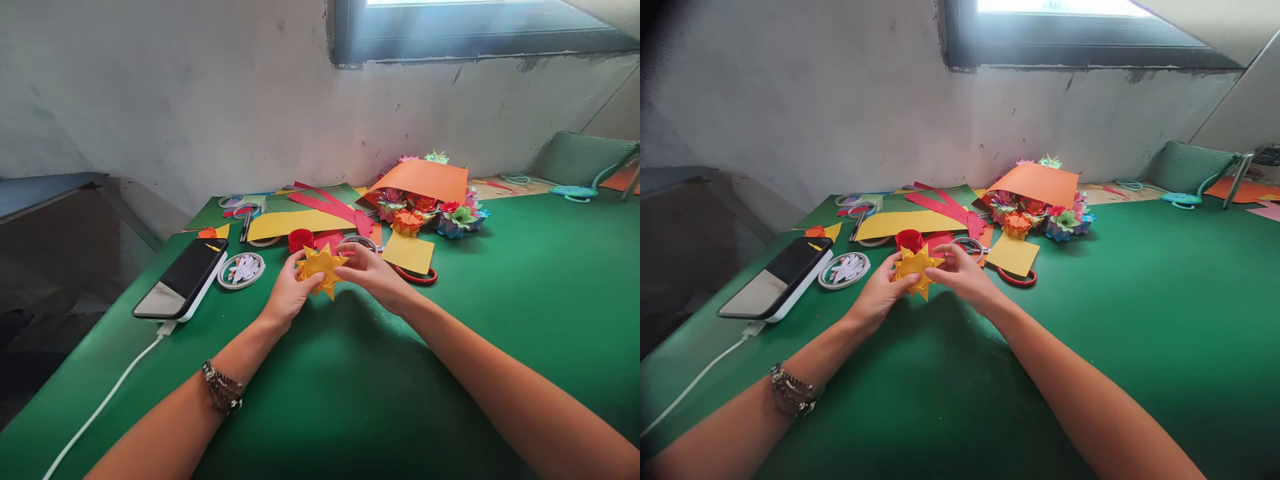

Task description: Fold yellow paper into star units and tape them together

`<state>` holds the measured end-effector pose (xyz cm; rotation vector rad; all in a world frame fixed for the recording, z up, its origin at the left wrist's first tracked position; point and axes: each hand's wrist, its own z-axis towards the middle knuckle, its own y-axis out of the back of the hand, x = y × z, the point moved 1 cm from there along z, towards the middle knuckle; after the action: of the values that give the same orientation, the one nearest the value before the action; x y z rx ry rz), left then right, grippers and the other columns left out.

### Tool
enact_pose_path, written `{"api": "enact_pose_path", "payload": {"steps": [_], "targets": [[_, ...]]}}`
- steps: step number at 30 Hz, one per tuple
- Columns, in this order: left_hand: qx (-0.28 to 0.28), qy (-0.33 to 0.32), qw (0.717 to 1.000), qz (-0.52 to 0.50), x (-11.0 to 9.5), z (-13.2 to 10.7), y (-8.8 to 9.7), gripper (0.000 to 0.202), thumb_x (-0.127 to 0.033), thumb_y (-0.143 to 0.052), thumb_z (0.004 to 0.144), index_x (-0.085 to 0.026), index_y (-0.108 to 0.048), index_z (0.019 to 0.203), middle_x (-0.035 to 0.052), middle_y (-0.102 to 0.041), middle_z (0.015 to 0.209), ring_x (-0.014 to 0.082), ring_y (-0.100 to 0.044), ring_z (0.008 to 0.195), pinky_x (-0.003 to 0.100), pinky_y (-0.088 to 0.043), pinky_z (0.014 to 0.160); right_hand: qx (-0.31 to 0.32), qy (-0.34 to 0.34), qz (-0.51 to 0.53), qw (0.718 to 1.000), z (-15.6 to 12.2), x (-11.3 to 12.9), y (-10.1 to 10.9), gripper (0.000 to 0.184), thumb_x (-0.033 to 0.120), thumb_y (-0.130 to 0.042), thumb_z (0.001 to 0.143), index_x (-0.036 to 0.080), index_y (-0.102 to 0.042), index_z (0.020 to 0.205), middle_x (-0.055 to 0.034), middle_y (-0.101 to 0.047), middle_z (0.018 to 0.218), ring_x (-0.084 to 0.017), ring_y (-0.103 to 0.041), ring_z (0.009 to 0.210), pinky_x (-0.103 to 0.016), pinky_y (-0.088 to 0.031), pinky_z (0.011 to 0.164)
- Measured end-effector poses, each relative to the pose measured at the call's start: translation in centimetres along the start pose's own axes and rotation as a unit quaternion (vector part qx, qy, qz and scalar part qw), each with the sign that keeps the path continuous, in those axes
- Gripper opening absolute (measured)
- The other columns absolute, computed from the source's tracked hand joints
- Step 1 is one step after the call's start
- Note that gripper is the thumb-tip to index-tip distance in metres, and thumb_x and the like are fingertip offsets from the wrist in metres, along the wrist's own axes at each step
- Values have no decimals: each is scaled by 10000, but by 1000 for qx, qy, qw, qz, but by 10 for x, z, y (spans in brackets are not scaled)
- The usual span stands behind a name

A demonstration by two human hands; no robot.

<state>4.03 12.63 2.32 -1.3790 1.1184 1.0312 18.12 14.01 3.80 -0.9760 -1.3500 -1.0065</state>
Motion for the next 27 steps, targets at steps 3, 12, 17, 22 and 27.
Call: {"api": "enact_pose_path", "payload": {"steps": [3,12,17,22,27], "targets": [[-1,-61,997,41,-1,0,0,609,-156,-657,583,-137,-401,1136,19,-587,813,142,-586,752,231,-461,675,7,54,-37,998,1,-4,-2,359,194,-597,616,201,-456,947,-5,-570,856,-116,-557,751,-273,-448,684],[-12,-316,904,287,-16,-8,7,237,-231,-618,694,-215,-564,924,6,-643,830,144,-587,730,245,-441,692,-99,276,-271,917,-2,0,-3,105,193,-545,673,190,-444,642,8,-523,645,-114,-478,613,-248,-403,587],[7,-421,833,359,-22,-6,14,73,-191,-544,745,-210,-602,786,23,-661,847,174,-594,837,296,-423,779,-129,378,-352,847,-5,5,1,106,147,-531,702,191,-457,641,-6,-554,673,-134,-501,670,-277,-403,654],[-6,-491,777,395,-20,-6,15,19,-226,-561,743,-220,-579,742,4,-636,806,149,-578,788,274,-441,723,-145,485,-449,737,-6,6,2,96,135,-497,726,211,-492,668,3,-564,676,-137,-474,661,-297,-386,701],[-33,-572,696,433,-21,-6,15,91,-313,-558,773,-225,-557,748,1,-623,784,139,-547,745,265,-415,671,-145,533,-511,659,-9,8,2,115,165,-488,785,239,-502,697,28,-570,677,-125,-461,661,-303,-364,788]]}}
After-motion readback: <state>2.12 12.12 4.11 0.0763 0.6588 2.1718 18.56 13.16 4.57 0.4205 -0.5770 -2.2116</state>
